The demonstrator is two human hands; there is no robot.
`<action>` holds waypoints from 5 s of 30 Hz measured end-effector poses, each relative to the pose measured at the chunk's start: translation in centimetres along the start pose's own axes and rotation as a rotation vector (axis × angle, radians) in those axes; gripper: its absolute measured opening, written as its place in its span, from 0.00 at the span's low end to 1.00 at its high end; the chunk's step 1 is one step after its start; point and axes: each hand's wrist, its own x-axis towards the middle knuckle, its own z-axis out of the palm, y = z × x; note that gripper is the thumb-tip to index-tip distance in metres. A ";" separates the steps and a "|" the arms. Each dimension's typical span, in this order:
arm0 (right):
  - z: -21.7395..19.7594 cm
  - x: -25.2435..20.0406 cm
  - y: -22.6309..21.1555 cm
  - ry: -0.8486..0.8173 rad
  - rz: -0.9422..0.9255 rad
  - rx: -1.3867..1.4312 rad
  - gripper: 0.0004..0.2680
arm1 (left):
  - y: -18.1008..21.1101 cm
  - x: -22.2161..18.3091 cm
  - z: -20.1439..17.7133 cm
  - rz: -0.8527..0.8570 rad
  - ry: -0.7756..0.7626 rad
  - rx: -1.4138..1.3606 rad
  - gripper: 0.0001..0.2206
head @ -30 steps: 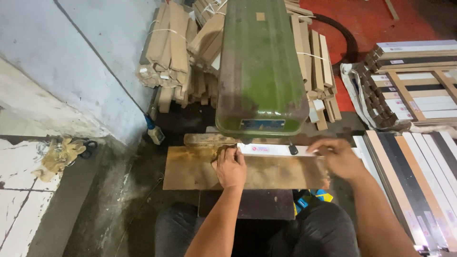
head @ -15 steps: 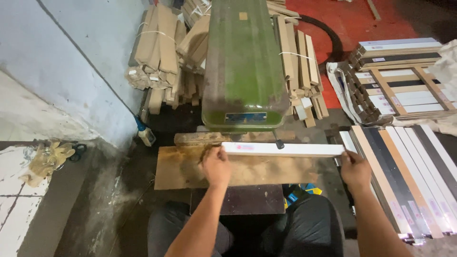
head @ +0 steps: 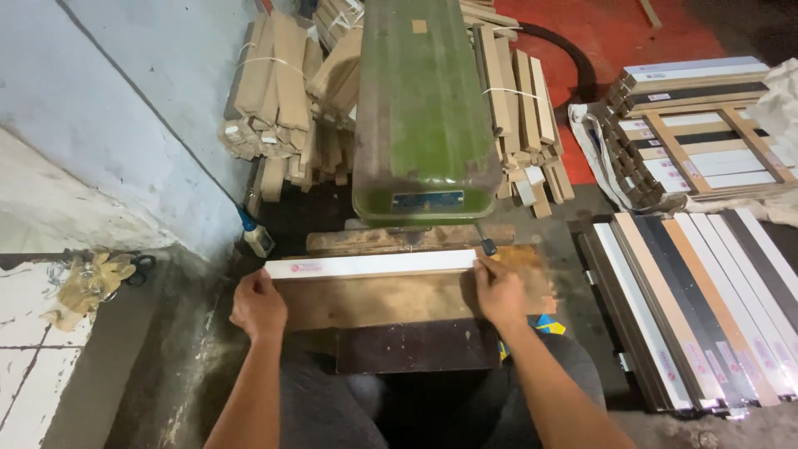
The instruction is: The person is processing long strips using a machine and then stacking them in an organized manner.
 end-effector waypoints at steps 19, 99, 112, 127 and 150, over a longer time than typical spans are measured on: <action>-0.1 0.2 -2.5 -0.067 0.058 0.035 0.10 | -0.1 1.8 0.7 -0.011 0.017 -0.155 0.15; -11.7 3.8 -15.0 0.402 -0.799 0.336 0.06 | 11.9 -13.0 5.7 0.980 -0.084 -0.013 0.21; -6.4 12.6 -6.6 0.046 -0.655 0.235 0.11 | 12.4 -13.2 5.5 0.980 -0.028 -0.089 0.20; -7.3 1.7 -5.8 -0.499 0.231 0.039 0.16 | 12.9 -9.7 0.1 0.481 -0.233 -0.235 0.15; 5.1 -1.3 -7.6 -0.225 0.036 0.125 0.13 | -3.1 6.0 -1.9 -0.221 -0.062 -0.246 0.23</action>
